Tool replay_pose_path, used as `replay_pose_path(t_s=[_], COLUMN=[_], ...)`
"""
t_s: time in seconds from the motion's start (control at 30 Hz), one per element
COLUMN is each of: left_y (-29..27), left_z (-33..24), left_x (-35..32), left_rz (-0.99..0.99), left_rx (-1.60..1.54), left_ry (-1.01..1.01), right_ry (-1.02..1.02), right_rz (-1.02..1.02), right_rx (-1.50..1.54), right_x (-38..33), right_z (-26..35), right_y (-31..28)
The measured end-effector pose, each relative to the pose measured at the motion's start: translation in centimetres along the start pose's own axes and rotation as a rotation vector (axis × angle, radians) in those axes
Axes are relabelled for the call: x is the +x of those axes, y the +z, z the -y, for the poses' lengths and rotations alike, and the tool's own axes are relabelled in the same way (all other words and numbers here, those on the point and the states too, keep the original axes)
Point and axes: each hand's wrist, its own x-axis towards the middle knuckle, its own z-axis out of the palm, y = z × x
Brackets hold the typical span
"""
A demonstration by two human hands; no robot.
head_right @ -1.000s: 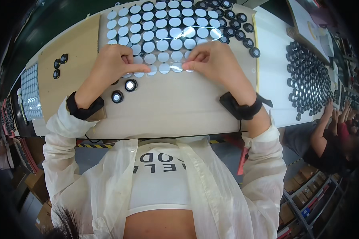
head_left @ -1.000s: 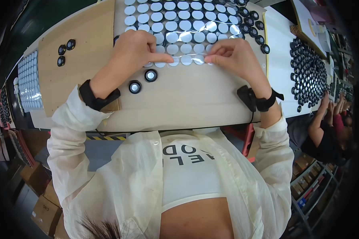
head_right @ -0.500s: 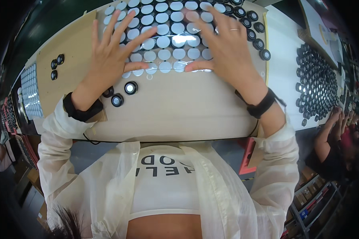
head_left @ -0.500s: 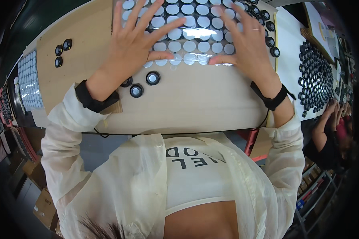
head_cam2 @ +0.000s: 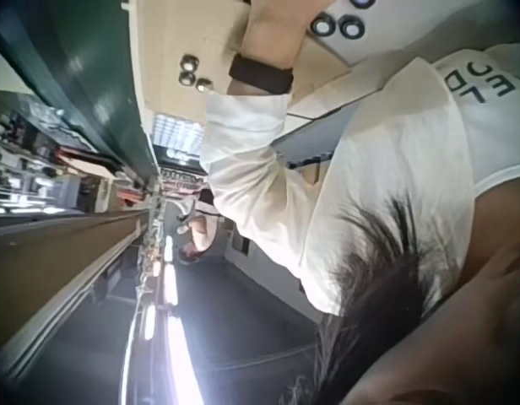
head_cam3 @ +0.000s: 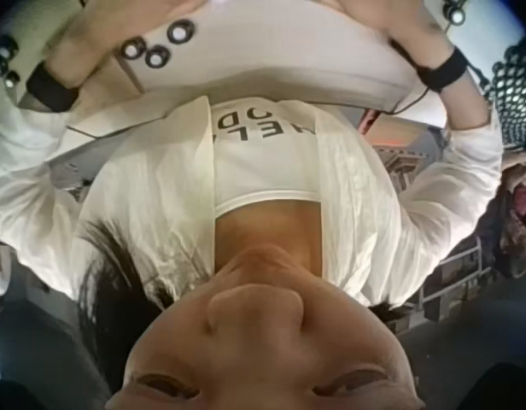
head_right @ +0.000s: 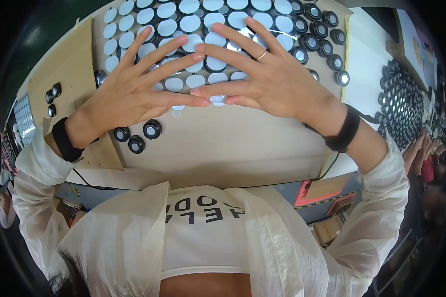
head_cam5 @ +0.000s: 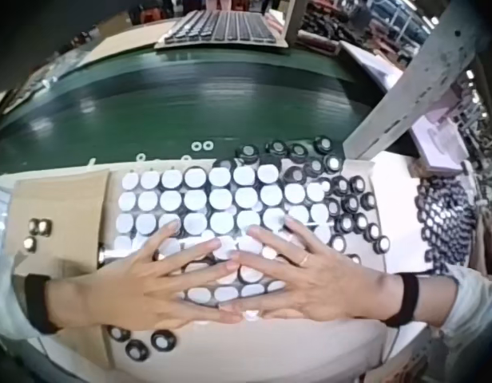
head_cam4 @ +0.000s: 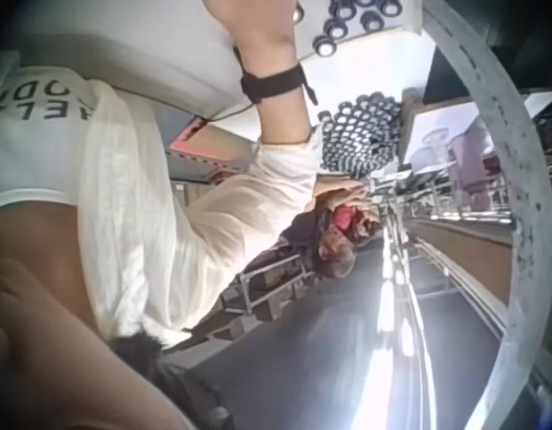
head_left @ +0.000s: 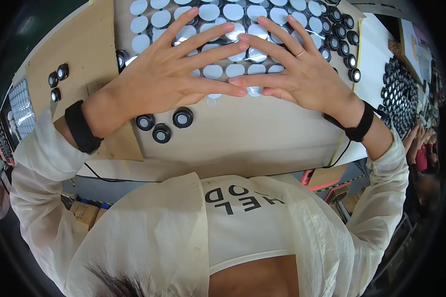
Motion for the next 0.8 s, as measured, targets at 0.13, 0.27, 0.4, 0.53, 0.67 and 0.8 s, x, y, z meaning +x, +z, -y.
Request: replay_pose_path(t_s=[0.13,0.27,0.4,0.53,0.67,0.8], left_y=[0.0,-1.1,-2.9,-6.2,-11.4,-19.4], left_z=[-0.2,-0.6,-2.1,-2.7,-0.5,-2.6], left_x=[-0.1,-0.2,-0.1,0.2,2.2,3.6], left_rz=[0.004,-0.018,-0.025,-0.164,-0.432,-0.632], left_rx=[0.025,0.043,0.155,0.069,0.216,0.360], left_ry=[0.004,0.043,0.117,0.028,0.149,0.435], right_ry=[0.008,-0.010,0.022,0.040,-0.072,-0.190], right_rz=[0.011,0.001,-0.023,-0.118,-0.477,-0.650], right_rx=[-0.039,-0.135,-0.174,-0.100,-0.357,-0.487], right_x=[0.1,0.2,0.1,-0.7,1.1,1.6], right_z=[0.4,0.8,2.3,2.2,2.2,3.8], right_y=[-0.1,-0.5,-2.6,-5.4,-11.3,-18.1])
